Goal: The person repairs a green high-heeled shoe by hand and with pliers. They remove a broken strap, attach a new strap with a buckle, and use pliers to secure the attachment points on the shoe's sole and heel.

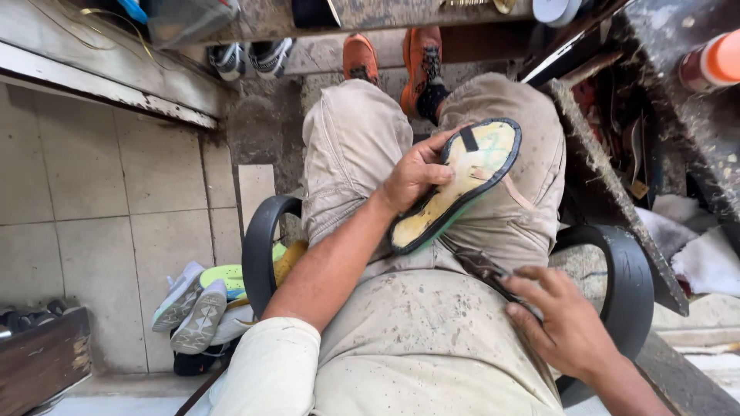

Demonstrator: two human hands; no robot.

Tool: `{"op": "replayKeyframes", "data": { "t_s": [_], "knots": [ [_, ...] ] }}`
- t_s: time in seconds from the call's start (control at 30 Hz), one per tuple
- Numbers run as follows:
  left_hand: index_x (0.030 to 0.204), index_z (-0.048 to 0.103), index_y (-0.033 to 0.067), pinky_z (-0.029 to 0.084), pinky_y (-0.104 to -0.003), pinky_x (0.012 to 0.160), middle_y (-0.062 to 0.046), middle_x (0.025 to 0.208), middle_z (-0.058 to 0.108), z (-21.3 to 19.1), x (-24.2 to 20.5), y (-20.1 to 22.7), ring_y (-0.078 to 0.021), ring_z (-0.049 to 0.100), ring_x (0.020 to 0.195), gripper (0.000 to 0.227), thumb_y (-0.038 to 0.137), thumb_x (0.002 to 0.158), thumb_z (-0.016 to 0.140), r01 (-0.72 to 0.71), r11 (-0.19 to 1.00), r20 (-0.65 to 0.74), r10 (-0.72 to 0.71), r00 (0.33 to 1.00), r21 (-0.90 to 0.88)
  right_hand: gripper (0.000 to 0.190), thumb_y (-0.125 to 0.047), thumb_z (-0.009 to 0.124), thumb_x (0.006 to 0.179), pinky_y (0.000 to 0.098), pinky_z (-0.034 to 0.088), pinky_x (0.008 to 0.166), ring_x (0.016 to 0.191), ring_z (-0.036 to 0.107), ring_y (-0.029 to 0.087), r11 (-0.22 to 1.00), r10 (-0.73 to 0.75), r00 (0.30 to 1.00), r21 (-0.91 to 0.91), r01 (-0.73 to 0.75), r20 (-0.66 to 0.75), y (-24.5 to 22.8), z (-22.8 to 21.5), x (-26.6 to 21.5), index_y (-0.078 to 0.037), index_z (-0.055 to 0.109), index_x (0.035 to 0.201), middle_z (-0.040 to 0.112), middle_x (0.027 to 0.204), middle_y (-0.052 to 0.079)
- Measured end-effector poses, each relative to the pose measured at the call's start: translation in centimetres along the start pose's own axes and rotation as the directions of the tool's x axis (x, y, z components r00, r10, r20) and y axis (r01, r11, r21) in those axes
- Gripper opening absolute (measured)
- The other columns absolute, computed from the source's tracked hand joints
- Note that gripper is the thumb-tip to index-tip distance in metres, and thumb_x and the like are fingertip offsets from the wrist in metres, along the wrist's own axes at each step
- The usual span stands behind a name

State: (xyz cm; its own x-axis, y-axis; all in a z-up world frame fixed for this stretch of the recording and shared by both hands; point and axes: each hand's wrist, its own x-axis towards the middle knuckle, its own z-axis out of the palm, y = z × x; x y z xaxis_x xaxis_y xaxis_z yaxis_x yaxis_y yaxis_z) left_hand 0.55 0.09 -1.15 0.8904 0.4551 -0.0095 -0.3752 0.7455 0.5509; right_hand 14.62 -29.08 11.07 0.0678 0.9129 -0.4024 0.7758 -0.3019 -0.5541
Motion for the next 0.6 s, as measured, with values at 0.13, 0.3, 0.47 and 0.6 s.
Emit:
{"op": "replayKeyframes", "data": {
  "t_s": [0.13, 0.3, 0.47, 0.6],
  "knots": [
    [0.149, 0.046, -0.0061, 0.062, -0.053, 0.089, -0.03, 0.123, 0.069, 4.5, -1.2, 0.7, -0.0426, 0.072, 0.103, 0.076, 0.008, 0.082, 0.078, 0.072, 0.929, 0.086, -0.043, 0.995, -0.363, 0.04, -0.02, 0.061, 0.096, 0.0442, 0.053, 0.075, 0.096, 0.062, 0.029, 0.99, -0.012, 0.898, 0.118, 0.071, -0.44, -1.0, -3.1, 4.5, -0.002, 0.062, 0.132, 0.064, 0.11, 0.017],
    [0.15, 0.052, -0.0001, 0.061, -0.047, 0.09, -0.025, 0.115, 0.074, 6.6, -1.4, -1.0, -0.0358, 0.075, 0.102, 0.078, 0.008, 0.074, 0.068, -0.138, 0.935, -0.054, 0.127, 0.99, -0.328, 0.079, 0.003, 0.086, 0.072, 0.0334, 0.06, 0.084, 0.096, 0.07, 0.022, 0.568, 0.077, 0.729, 0.631, 0.529, -0.68, -5.9, -3.9, 8.4, 0.011, 0.048, 0.142, 0.067, 0.113, 0.021],
    [0.152, 0.05, 0.0017, 0.06, -0.043, 0.094, -0.021, 0.123, 0.073, 8.2, -1.3, 0.5, -0.0299, 0.073, 0.111, 0.077, 0.004, 0.077, 0.072, -0.247, 0.958, -0.048, 0.243, 0.969, -0.148, 0.024, 0.011, 0.074, 0.095, 0.0387, 0.06, 0.066, 0.076, 0.071, 0.03, 0.603, 0.088, 0.536, 0.474, 0.642, -0.839, -4.2, -3.5, 10.5, 0.017, 0.063, 0.115, 0.062, 0.1, 0.028],
    [0.153, 0.048, 0.0023, 0.059, -0.042, 0.098, -0.018, 0.13, 0.071, 8.0, -1.5, 0.2, -0.0255, 0.071, 0.116, 0.081, 0.0, 0.077, 0.077, -0.302, 0.953, -0.037, 0.301, 0.953, -0.018, 0.015, 0.018, 0.076, 0.093, 0.0461, 0.06, 0.066, 0.087, 0.068, 0.038, 0.647, 0.016, 0.449, 0.352, 0.677, -0.893, -4.2, -4.3, 10.4, 0.02, 0.065, 0.103, 0.061, 0.099, 0.033]
  ]
}}
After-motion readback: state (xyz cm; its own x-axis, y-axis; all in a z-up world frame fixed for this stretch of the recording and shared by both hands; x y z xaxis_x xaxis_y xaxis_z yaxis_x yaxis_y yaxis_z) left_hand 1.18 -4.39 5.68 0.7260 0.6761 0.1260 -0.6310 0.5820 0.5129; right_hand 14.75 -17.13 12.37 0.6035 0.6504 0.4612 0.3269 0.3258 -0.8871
